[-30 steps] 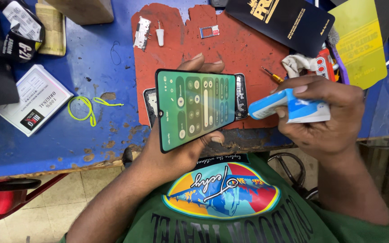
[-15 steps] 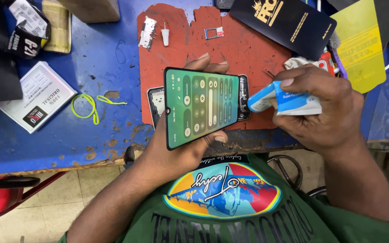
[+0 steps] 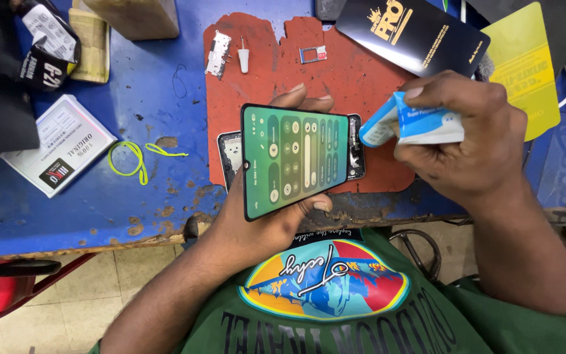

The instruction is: The person applies adhesive from a tube to the frame of a mobile phone and then presses a replacement back panel onto the device.

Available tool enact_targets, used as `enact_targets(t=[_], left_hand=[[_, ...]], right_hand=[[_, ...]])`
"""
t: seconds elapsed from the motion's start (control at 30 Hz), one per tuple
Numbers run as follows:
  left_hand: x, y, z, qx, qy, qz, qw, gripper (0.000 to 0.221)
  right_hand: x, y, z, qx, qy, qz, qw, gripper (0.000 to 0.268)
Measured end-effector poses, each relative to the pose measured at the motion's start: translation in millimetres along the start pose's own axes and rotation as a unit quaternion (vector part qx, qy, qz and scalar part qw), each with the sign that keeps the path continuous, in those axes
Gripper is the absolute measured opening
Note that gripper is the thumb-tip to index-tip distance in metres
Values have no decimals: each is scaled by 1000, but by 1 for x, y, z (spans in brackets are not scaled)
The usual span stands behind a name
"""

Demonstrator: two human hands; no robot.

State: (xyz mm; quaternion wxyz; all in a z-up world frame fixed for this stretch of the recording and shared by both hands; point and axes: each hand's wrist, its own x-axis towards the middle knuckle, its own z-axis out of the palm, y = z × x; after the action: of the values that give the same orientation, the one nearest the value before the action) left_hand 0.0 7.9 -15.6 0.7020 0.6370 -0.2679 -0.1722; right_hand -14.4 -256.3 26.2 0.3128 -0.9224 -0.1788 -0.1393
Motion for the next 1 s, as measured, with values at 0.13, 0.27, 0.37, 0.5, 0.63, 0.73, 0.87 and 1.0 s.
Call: enact_targets(t=[0.13,0.27,0.37,0.5,0.63,0.73,0.87,1.0], left_hand=[[1,-1,0,16,4,8,1000,90],[1,-1,0,13,4,12,1000,90],[2,1,0,5,5,9,1000,89],[3,4,0,-13,5,-4,1000,89],[4,5,-1,8,4,3,1000,87],[4,4,-1,18,3,7,1000,85],[5,6,0,46,3,20,999,84],[5,11,2,56,11,21,998,87]], right_hand=[[5,1,0,-7,4,-3,1000,53],[9,4,-1,-28,4,-16,999,53],[12,6,0,-41,5,-20,999,50],[15,8,1,-43,9,-27,999,49],[16,10,2,-39,11,-29,999,49],[13,15,3,-18,20,-8,1000,50],[15,27,5,-16,99,96,990,54],[35,41,8,284,103,199,932,55]])
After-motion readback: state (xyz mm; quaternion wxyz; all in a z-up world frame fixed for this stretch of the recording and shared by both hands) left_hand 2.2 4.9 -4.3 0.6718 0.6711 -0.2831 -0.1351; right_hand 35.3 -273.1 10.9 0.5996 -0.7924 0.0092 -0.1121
